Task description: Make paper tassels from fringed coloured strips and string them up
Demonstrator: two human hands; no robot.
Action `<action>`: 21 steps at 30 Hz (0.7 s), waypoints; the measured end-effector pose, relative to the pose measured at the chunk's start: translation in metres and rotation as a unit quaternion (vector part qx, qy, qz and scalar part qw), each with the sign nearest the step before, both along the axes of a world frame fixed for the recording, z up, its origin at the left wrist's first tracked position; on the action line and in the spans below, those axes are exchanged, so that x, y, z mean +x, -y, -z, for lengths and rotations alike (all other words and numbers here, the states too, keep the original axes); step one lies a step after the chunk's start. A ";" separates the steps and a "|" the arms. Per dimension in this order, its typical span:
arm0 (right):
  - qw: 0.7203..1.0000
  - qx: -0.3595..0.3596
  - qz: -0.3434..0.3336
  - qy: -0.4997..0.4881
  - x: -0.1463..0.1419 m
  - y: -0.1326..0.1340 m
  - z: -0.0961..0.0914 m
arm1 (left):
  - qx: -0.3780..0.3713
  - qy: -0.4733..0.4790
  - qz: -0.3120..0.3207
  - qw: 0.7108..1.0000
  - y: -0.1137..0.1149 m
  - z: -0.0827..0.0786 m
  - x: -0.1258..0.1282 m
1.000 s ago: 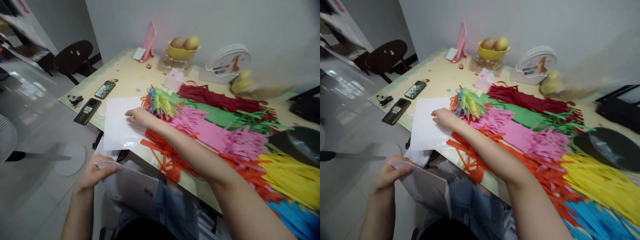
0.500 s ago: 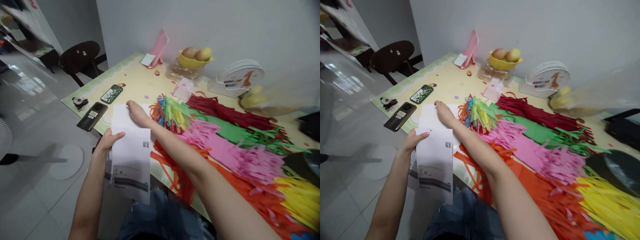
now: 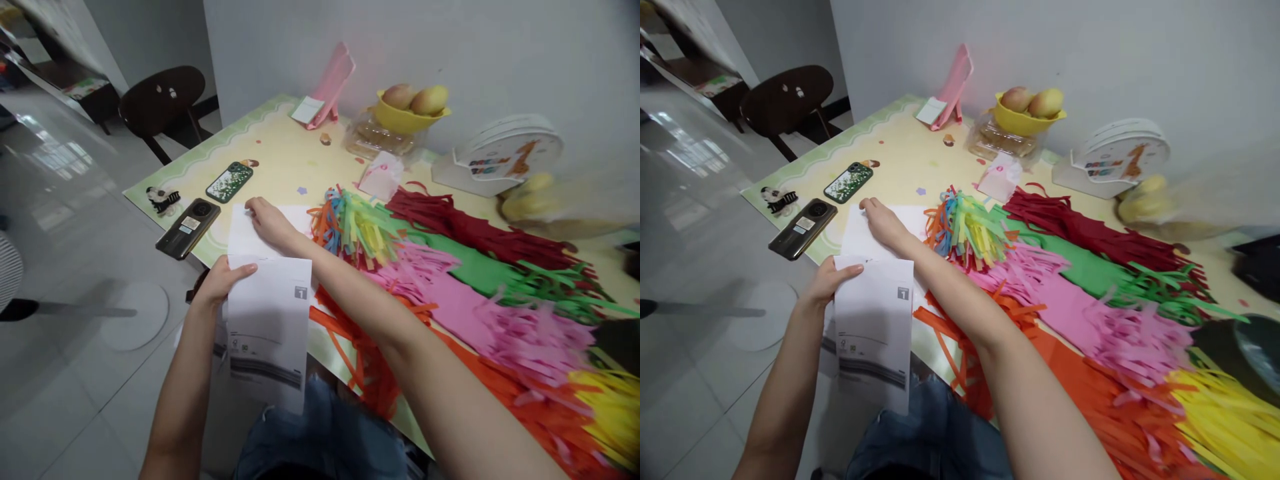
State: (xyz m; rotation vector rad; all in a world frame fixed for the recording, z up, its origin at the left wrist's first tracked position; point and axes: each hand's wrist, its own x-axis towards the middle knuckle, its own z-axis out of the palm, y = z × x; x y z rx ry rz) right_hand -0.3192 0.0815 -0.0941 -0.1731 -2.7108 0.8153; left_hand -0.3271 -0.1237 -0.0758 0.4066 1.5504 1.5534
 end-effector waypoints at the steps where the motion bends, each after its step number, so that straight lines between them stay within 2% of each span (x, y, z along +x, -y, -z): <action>1: 1.000 0.004 0.001 -0.002 0.000 0.000 0.001 | 0.001 0.004 -0.002 1.000 0.000 0.000 0.000; 13: 0.999 0.019 -0.040 0.031 -0.009 -0.004 -0.008 | 0.006 0.031 -0.008 0.999 -0.001 0.003 -0.002; 16: 0.999 -0.002 -0.049 0.014 -0.008 -0.002 -0.007 | 0.003 0.032 -0.013 0.999 -0.002 0.002 -0.002; 17: 0.999 -0.034 -0.041 0.003 -0.008 -0.002 -0.006 | 0.004 0.031 -0.016 0.999 -0.002 0.003 -0.002; 19: 0.982 -0.185 0.018 -0.029 -0.009 -0.003 -0.005 | 0.002 0.024 -0.021 0.999 -0.002 0.004 -0.003; 21: 0.925 -0.362 0.102 -0.052 -0.010 -0.007 -0.007 | -0.002 0.014 -0.031 0.999 -0.002 0.006 -0.003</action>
